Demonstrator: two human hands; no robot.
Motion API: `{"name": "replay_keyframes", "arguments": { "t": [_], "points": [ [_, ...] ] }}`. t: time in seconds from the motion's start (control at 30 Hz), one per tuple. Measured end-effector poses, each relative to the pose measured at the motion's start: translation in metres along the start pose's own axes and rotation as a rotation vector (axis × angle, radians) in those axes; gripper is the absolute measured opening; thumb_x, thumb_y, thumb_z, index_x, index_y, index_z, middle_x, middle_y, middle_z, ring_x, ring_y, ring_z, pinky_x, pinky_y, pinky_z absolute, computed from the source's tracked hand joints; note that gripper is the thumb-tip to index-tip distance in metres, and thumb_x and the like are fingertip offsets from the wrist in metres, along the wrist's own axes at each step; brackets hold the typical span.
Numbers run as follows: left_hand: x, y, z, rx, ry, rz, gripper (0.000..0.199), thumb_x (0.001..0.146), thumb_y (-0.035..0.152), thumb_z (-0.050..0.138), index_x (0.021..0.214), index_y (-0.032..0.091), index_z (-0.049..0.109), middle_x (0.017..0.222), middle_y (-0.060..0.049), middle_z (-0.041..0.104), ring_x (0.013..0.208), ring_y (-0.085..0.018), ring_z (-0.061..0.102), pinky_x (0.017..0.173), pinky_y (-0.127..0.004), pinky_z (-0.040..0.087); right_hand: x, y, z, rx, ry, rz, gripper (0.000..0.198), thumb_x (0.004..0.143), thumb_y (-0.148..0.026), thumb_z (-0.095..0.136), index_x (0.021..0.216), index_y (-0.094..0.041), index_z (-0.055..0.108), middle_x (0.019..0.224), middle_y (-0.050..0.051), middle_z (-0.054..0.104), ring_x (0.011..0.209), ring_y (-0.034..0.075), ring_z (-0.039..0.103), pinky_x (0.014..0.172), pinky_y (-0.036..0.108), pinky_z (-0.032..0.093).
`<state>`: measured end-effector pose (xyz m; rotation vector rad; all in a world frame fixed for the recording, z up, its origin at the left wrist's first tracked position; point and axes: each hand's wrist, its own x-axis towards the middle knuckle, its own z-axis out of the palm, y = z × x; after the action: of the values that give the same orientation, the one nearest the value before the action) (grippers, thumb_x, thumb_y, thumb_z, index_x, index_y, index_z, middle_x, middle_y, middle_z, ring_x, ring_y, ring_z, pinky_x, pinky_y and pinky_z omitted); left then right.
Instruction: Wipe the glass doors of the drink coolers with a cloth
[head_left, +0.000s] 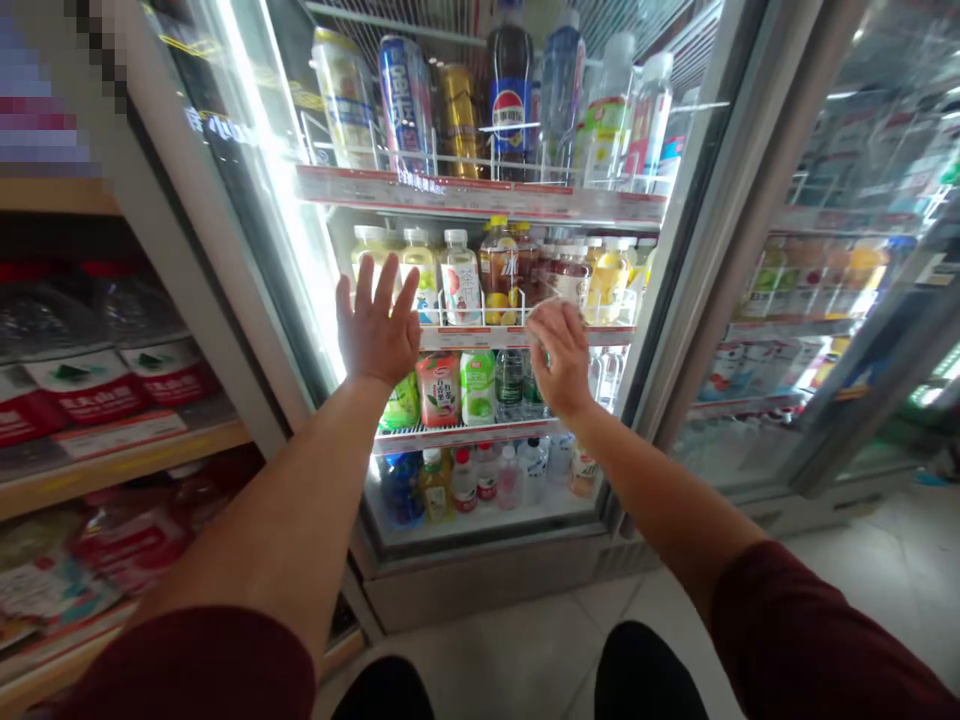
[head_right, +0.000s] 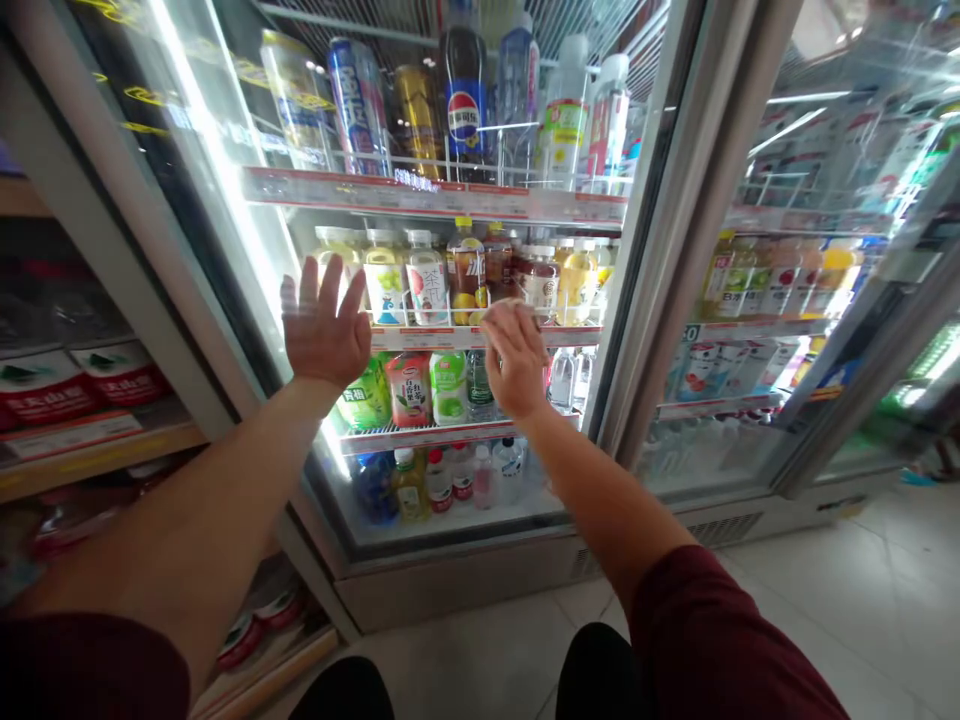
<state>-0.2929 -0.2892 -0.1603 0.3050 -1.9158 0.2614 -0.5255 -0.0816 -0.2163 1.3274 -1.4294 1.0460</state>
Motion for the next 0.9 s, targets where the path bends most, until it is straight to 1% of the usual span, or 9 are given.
{"name": "replay_keyframes", "arguments": {
  "t": [0.13,0.2,0.33,0.4,0.57,0.63,0.77,0.83,0.9],
  "points": [
    [0.000,-0.001,0.001,0.013,0.015,0.020,0.069,0.102,0.030,0.053,0.169,0.037,0.038,0.179,0.000,0.029,0.170,-0.034,0.014,0.140,-0.066,0.000,-0.033,-0.010,-0.002,0.027,-0.338,-0.268,0.038,0.107,-0.021,0.058,0.139,-0.033,0.074,0.149,0.000,0.072,0.150,0.025,0.059,0.129,0.050,0.044],
    [0.000,-0.002,0.001,0.030,0.019,0.030,0.070,0.102,0.029,0.053,0.170,0.038,0.036,0.179,0.001,0.028,0.169,-0.034,0.014,0.140,-0.066,0.001,-0.022,0.000,-0.004,0.013,-0.257,-0.202,0.038,0.108,-0.018,0.055,0.135,-0.033,0.077,0.149,0.000,0.073,0.150,0.025,0.059,0.129,0.050,0.045],
    [-0.001,-0.002,0.001,0.040,0.017,0.036,0.071,0.102,0.029,0.053,0.170,0.039,0.035,0.179,0.000,0.027,0.170,-0.034,0.013,0.140,-0.067,0.001,0.013,0.015,0.000,-0.018,0.097,0.063,0.042,0.111,-0.020,0.044,0.137,-0.029,0.076,0.154,0.005,0.068,0.159,0.029,0.047,0.131,0.058,0.043],
    [-0.001,-0.002,0.001,0.022,0.016,0.028,0.070,0.102,0.030,0.052,0.170,0.039,0.036,0.179,0.001,0.027,0.169,-0.034,0.012,0.139,-0.068,0.000,0.010,0.008,0.005,-0.024,0.116,0.055,0.046,0.110,-0.017,0.043,0.143,-0.030,0.072,0.154,0.004,0.068,0.161,0.029,0.045,0.132,0.059,0.042],
    [-0.001,-0.002,0.001,0.042,0.004,0.034,0.069,0.104,0.032,0.050,0.171,0.037,0.034,0.180,0.000,0.026,0.170,-0.031,0.010,0.140,-0.064,-0.002,-0.023,-0.013,0.008,0.068,-0.326,-0.413,0.049,0.107,-0.015,0.053,0.150,-0.035,0.066,0.153,-0.002,0.069,0.151,0.023,0.057,0.130,0.049,0.047],
    [-0.002,-0.002,0.000,0.058,-0.002,0.045,0.068,0.105,0.032,0.049,0.171,0.036,0.034,0.180,-0.001,0.025,0.170,-0.031,0.008,0.140,-0.064,-0.001,-0.012,-0.010,0.007,0.049,-0.279,-0.353,0.049,0.108,-0.015,0.052,0.149,-0.035,0.066,0.153,-0.002,0.069,0.152,0.023,0.057,0.130,0.047,0.046],
    [-0.001,-0.002,0.000,0.030,-0.003,0.032,0.067,0.105,0.032,0.049,0.170,0.036,0.035,0.180,-0.001,0.026,0.170,-0.032,0.008,0.139,-0.066,-0.003,0.020,-0.006,0.011,0.014,0.044,-0.003,0.055,0.109,-0.015,0.044,0.156,-0.038,0.060,0.159,-0.001,0.064,0.161,0.030,0.044,0.133,0.060,0.039],
    [-0.001,-0.003,0.001,0.027,-0.007,0.025,0.068,0.104,0.032,0.050,0.170,0.037,0.035,0.180,0.000,0.026,0.170,-0.032,0.008,0.139,-0.065,-0.004,0.019,-0.014,0.015,0.031,0.017,0.000,0.057,0.108,-0.014,0.043,0.158,-0.037,0.058,0.160,-0.001,0.062,0.163,0.031,0.040,0.133,0.062,0.039],
    [-0.001,-0.003,0.001,0.037,-0.011,0.028,0.070,0.104,0.031,0.050,0.171,0.039,0.033,0.180,0.000,0.026,0.170,-0.031,0.007,0.140,-0.064,-0.004,0.012,-0.023,0.017,0.039,-0.145,-0.128,0.056,0.107,-0.015,0.047,0.156,-0.038,0.060,0.159,-0.003,0.064,0.160,0.028,0.045,0.134,0.055,0.040]
  ]
}}
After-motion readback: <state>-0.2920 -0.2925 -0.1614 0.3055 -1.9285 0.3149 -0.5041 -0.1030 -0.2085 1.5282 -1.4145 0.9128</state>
